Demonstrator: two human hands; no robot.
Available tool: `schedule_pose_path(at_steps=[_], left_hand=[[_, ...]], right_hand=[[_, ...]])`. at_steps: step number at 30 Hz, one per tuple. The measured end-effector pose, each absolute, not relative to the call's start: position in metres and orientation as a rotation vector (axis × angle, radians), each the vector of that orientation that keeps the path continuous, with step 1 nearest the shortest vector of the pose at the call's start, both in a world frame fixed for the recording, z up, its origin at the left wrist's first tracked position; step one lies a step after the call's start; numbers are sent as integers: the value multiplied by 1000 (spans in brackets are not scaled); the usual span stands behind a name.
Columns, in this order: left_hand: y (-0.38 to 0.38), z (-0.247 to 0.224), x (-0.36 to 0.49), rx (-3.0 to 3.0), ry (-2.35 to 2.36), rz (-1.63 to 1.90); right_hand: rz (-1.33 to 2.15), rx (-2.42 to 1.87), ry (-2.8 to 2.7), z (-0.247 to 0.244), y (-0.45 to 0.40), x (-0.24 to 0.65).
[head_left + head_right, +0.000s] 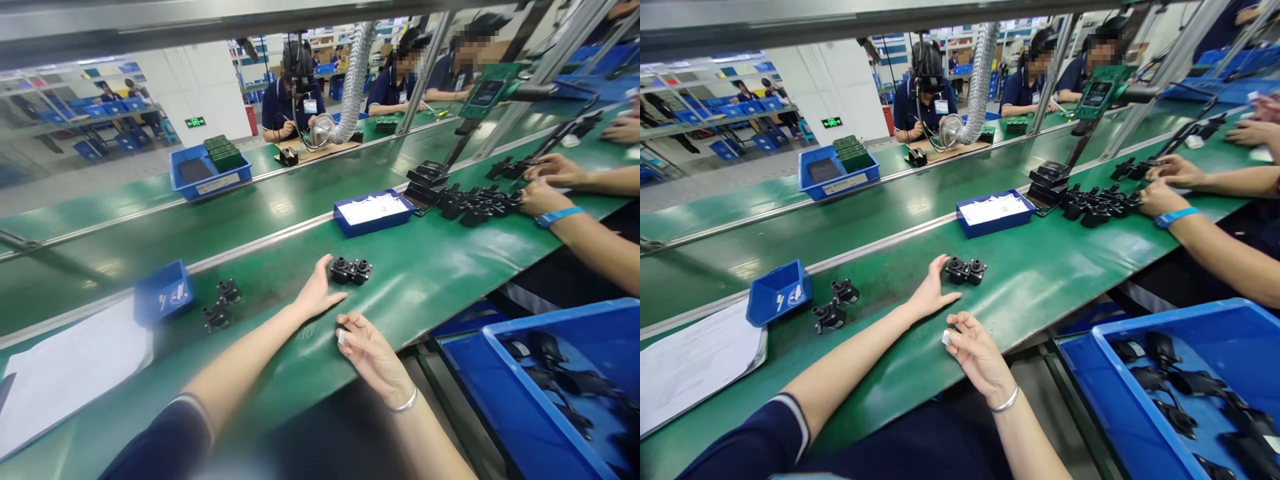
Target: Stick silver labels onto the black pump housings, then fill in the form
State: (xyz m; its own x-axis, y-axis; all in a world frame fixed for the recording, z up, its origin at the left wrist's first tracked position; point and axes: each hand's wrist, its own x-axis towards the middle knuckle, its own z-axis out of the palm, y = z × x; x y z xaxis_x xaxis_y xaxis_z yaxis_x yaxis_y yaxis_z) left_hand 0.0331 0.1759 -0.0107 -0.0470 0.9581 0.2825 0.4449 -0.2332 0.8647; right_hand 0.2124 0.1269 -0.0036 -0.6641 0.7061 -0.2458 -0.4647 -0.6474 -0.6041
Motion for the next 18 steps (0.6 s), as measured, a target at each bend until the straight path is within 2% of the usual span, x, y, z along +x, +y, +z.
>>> schedule_pose_path(at_steps=[5,13,18], left_hand=[[194,-8,46,1505,1541,1298],[70,-9,16,831,1038,1339],[33,-1,8,621,1002,1371]], right_hand=[[2245,-701,-724,-3,124,223],[2289,-794,-810,-1,129,214],[2319,-794,-884,13,118,186]])
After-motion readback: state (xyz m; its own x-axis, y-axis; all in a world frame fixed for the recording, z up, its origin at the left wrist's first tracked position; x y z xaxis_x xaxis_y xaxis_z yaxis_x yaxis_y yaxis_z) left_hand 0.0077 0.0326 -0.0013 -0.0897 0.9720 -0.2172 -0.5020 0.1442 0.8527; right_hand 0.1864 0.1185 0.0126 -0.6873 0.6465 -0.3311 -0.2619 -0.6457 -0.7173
